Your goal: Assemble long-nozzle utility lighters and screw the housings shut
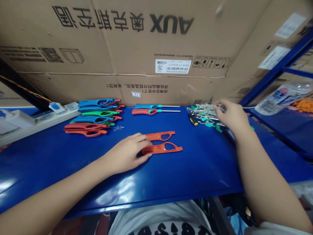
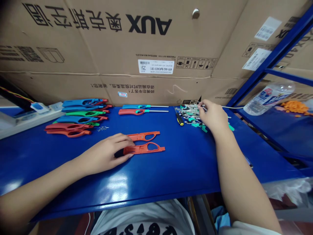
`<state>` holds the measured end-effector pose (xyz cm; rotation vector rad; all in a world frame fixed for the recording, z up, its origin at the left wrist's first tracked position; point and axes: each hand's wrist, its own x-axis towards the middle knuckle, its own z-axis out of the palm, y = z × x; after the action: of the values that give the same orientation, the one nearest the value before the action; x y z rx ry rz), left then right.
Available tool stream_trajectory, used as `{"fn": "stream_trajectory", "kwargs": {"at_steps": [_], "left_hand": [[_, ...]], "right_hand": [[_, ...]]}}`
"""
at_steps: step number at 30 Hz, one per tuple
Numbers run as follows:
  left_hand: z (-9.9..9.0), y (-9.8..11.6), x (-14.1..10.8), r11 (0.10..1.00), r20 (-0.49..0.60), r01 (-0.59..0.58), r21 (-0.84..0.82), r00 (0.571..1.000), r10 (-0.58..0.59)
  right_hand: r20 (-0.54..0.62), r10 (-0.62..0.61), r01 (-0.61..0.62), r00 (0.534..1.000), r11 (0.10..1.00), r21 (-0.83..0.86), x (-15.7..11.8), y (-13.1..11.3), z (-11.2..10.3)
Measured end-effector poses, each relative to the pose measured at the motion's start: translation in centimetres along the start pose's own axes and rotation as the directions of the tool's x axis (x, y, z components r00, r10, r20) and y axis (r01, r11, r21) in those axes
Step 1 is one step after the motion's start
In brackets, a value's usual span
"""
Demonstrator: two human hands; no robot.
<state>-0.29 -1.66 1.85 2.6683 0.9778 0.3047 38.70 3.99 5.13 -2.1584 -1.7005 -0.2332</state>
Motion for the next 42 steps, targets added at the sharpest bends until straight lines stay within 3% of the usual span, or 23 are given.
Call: {"fn": "stream_trajectory", "kwargs": {"at_steps": [2, 5, 9, 11, 15, 16, 18, 21, 23, 25, 27, 32, 34, 38, 42], "left_hand": [[-0.2, -0.2, -0.1, 1.0, 0.002, 0.003, 0.006, 1.0, -0.003], [-0.8, -0.5, -0.3, 1.0, 0.01, 0.023, 0.019, 1.0, -0.024], [-1.6, -0.5, -0.6, 0.996, 0.022, 0.057, 0.07, 0.998, -0.058], [-1.7, -0.3, -0.6, 0.996, -0.04, 0.075, 0.057, 0.996, -0.073], [-0.7, 0.2, -0.3, 0.975, -0.267, 0.144, -0.171, 0.946, -0.186], [-0.4, 0.3, -0.2, 0.956, -0.277, 0.147, -0.255, 0.936, -0.218], [0.4, 0.6, 0.0, 0.869, -0.227, 0.12, -0.48, 0.94, -0.255], [1.4, 1.3, 0.4, 0.543, -0.056, 0.092, -0.834, 0.967, -0.249], [1.7, 1.7, 0.5, 0.371, 0.043, 0.124, -0.92, 0.975, -0.219], [1.8, 1.9, 0.6, 0.322, 0.079, 0.142, -0.936, 0.976, -0.202], [1.7, 1.8, 0.6, 0.35, 0.054, 0.128, -0.928, 0.975, -0.214], [1.1, 1.3, 0.3, 0.57, -0.109, 0.057, -0.82, 0.961, -0.253], [0.9, 1.3, 0.2, 0.683, -0.195, 0.028, -0.73, 0.949, -0.247], [0.7, 1.8, 0.1, 0.831, -0.279, 0.001, -0.556, 0.942, -0.187], [0.8, 2.2, -0.1, 0.868, -0.318, 0.01, -0.497, 0.928, -0.193]], "right_hand": [[-0.082, -0.061, 0.069, 0.995, 0.992, 0.105, -0.1, -0.1, 0.0], [-0.211, -0.255, 0.306, 0.944, 0.915, 0.263, -0.4, -0.7, 0.2], [-0.267, -0.511, 0.574, 0.817, 0.767, 0.286, -1.8, -2.8, 0.6], [-0.274, -0.594, 0.654, 0.757, 0.691, 0.308, -3.0, -4.4, 1.1], [-0.241, -0.771, 0.789, 0.59, 0.487, 0.374, -6.2, -7.8, 2.0], [-0.235, -0.801, 0.81, 0.55, 0.443, 0.385, -7.0, -8.5, 2.2], [-0.26, -0.843, 0.852, 0.471, 0.358, 0.382, -8.2, -9.6, 2.5], [-0.276, -0.872, 0.88, 0.405, 0.29, 0.377, -9.3, -10.3, 2.8], [-0.253, -0.896, 0.878, 0.366, 0.242, 0.413, -9.5, -10.5, 3.0], [-0.239, -0.906, 0.854, 0.349, 0.203, 0.478, -9.6, -10.5, 3.2], [-0.247, -0.897, 0.82, 0.367, 0.186, 0.541, -9.7, -10.5, 3.4], [-0.265, -0.831, 0.742, 0.49, 0.237, 0.627, -9.7, -10.6, 3.6], [-0.269, -0.817, 0.717, 0.51, 0.231, 0.658, -9.5, -10.7, 3.5], [-0.267, -0.829, 0.722, 0.491, 0.216, 0.657, -9.1, -10.6, 3.3], [-0.282, -0.862, 0.808, 0.422, 0.216, 0.549, -9.2, -10.5, 3.2]]}}
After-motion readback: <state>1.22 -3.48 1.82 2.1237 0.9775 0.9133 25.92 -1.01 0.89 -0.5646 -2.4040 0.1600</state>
